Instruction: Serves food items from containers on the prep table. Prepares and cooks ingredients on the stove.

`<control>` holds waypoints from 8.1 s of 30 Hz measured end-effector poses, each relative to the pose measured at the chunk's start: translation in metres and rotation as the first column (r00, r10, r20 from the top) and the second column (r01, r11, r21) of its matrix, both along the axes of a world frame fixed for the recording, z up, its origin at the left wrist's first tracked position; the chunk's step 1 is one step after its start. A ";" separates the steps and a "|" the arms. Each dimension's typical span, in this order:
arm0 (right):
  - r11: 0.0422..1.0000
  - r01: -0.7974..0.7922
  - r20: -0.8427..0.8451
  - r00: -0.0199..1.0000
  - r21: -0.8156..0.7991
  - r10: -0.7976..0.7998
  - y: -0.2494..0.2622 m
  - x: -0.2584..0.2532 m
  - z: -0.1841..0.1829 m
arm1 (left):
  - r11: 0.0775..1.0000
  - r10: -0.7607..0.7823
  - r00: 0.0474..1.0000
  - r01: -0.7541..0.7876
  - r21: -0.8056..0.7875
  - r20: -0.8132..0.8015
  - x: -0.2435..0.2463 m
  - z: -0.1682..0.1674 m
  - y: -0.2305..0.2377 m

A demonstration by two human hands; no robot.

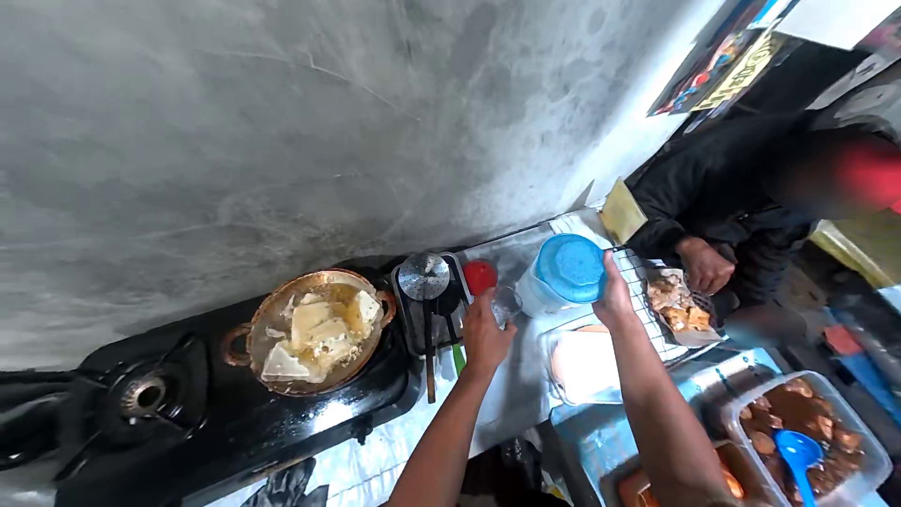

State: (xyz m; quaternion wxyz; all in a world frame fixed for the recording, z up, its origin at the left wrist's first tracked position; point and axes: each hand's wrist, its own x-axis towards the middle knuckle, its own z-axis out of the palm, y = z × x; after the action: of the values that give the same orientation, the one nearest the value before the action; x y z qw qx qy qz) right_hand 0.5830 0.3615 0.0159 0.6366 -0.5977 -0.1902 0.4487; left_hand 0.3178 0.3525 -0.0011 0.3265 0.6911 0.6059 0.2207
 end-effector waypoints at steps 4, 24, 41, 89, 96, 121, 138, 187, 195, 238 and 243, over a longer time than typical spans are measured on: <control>0.996 0.047 -0.176 0.984 0.072 -0.034 0.012 0.007 0.001 | 1.000 -0.008 0.996 0.008 -0.001 -0.093 0.001 -0.005 0.001; 0.906 -0.414 0.644 0.719 0.092 0.263 -0.036 -0.078 0.078 | 0.993 0.108 0.994 -0.109 0.045 0.019 -0.027 0.006 -0.074; 0.902 -0.425 0.856 0.491 0.071 0.164 -0.064 -0.084 0.117 | 0.991 0.134 0.973 -0.133 -0.016 0.186 -0.032 0.016 -0.102; 0.905 -0.396 0.538 0.802 0.157 0.258 -0.058 -0.033 0.088 | 0.992 0.111 0.982 -0.100 -0.076 0.156 -0.012 0.018 -0.097; 0.975 -0.184 0.168 0.972 0.126 0.162 -0.026 -0.024 0.053 | 0.995 0.100 0.977 -0.093 -0.046 0.190 -0.011 0.029 -0.092; 0.831 -0.471 0.593 0.592 -0.295 0.546 -0.220 0.018 0.040 | 0.926 -0.376 0.873 0.342 0.160 0.311 0.114 0.002 -0.137; 0.822 0.179 0.741 0.564 -0.540 0.364 -0.151 0.136 -0.015 | 0.721 -0.690 0.668 0.601 -0.346 -0.278 0.211 -0.071 -0.064; 0.550 -0.600 0.599 0.143 -0.581 0.788 -0.096 -0.267 -0.029 | 0.666 0.730 0.528 -0.406 -0.626 0.434 -0.131 -0.046 -0.192; 0.299 -0.500 0.315 0.055 -0.813 0.948 -0.054 -0.316 -0.037 | 0.579 0.815 0.280 -0.364 -0.730 0.507 -0.143 -0.028 -0.140; 0.527 -0.585 0.751 -0.239 -0.617 0.615 -0.108 -0.273 0.099 | 0.253 0.865 -0.332 -0.357 -0.899 0.375 -0.234 -0.063 -0.158; 0.519 -0.432 0.668 -0.578 -0.738 0.468 -0.081 -0.315 0.128 | 0.282 0.913 -0.187 -0.351 -0.893 0.362 -0.239 -0.060 -0.166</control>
State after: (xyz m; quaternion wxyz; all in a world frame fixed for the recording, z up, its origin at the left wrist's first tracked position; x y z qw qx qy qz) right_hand 0.2675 0.2804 0.1441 -0.0760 -0.5212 -0.8464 0.0779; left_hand 0.0790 0.1864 -0.0612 0.5803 -0.1293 0.6056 0.5290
